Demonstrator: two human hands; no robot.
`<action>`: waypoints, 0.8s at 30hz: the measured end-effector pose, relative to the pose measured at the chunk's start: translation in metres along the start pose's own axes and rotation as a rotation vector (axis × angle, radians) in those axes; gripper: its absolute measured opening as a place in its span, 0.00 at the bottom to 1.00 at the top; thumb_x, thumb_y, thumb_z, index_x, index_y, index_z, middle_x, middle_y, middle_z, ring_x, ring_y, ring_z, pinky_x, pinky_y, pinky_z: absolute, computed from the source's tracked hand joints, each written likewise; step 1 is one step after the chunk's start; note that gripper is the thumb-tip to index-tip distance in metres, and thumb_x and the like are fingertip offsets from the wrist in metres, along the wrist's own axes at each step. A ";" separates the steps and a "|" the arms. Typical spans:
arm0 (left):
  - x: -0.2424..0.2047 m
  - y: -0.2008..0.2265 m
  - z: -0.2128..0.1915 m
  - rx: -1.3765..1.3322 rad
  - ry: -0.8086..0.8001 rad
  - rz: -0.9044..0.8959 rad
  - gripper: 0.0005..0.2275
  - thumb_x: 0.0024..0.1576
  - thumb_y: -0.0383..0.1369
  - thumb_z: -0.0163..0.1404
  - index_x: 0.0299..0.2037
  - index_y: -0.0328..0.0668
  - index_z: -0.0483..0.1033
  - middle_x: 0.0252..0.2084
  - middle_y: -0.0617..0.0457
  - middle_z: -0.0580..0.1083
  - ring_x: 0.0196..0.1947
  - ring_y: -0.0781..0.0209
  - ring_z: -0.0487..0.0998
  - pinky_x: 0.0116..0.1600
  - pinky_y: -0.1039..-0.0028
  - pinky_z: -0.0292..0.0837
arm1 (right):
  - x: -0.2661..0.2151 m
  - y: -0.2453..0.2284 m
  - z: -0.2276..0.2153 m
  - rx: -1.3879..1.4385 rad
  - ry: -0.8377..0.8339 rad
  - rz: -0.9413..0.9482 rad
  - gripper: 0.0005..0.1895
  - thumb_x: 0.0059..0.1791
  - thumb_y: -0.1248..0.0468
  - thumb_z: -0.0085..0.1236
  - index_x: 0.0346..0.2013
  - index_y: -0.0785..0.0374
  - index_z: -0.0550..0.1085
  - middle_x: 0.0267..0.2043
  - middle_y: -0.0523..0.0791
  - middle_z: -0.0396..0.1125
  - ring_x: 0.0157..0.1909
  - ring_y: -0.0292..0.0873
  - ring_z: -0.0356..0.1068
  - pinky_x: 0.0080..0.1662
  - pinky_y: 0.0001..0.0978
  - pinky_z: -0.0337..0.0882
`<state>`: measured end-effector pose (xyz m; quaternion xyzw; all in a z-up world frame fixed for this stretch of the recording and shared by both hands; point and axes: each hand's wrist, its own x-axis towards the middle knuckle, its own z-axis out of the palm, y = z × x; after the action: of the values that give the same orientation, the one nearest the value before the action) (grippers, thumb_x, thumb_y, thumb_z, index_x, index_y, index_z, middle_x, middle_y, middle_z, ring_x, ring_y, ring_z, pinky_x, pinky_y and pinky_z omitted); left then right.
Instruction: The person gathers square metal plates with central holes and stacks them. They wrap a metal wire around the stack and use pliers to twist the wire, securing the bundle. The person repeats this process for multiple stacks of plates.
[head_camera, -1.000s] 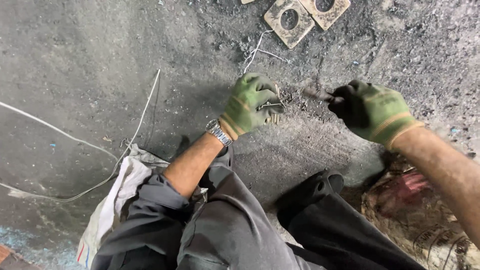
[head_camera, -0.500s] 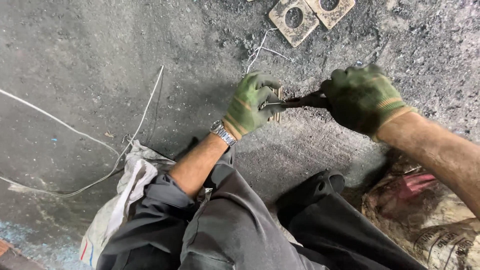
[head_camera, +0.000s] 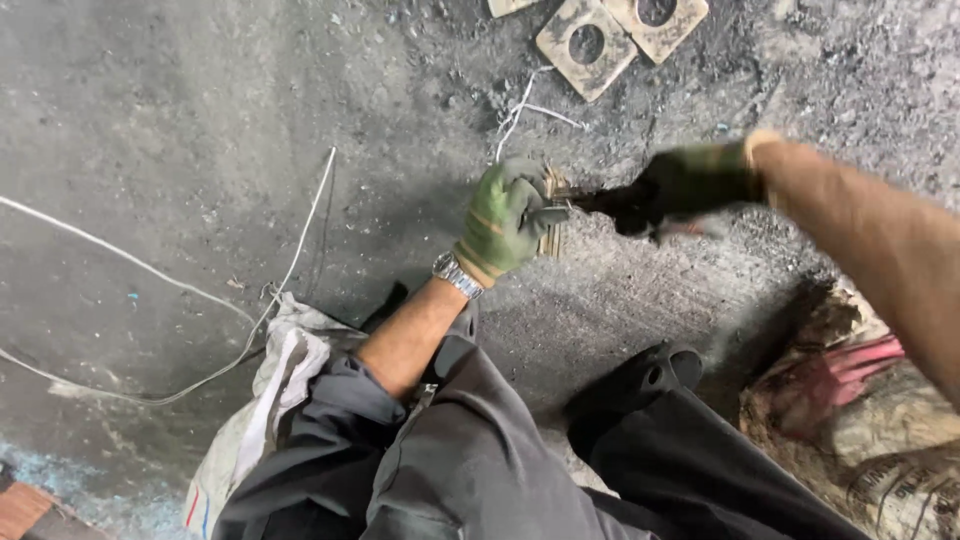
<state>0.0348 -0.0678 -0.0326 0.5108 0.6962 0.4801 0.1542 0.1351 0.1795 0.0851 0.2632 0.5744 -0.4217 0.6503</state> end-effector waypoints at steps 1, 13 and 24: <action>0.000 -0.002 0.000 0.044 -0.024 -0.008 0.13 0.54 0.29 0.60 0.30 0.44 0.64 0.47 0.51 0.70 0.50 0.58 0.74 0.55 0.65 0.76 | -0.002 0.001 0.004 0.058 0.036 -0.028 0.19 0.54 0.47 0.49 0.51 0.52 0.78 0.38 0.39 0.75 0.36 0.33 0.71 0.44 0.33 0.71; 0.033 0.020 -0.035 0.260 -0.345 0.293 0.17 0.62 0.34 0.55 0.60 0.41 0.72 0.57 0.48 0.72 0.57 0.50 0.74 0.62 0.63 0.75 | 0.008 0.045 0.080 -0.481 0.818 -0.081 0.33 0.54 0.39 0.38 0.67 0.52 0.64 0.54 0.52 0.67 0.40 0.45 0.70 0.36 0.38 0.76; 0.066 0.051 -0.055 0.638 -0.592 0.441 0.15 0.62 0.31 0.48 0.57 0.35 0.75 0.49 0.47 0.77 0.45 0.54 0.79 0.43 0.68 0.77 | 0.061 -0.029 0.126 -0.790 1.426 -0.244 0.16 0.52 0.62 0.46 0.45 0.73 0.74 0.29 0.50 0.65 0.27 0.42 0.64 0.20 0.34 0.65</action>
<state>-0.0038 -0.0378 0.0546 0.7826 0.6101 0.0981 0.0760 0.1753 0.0457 0.0550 0.1553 0.9800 0.0122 0.1239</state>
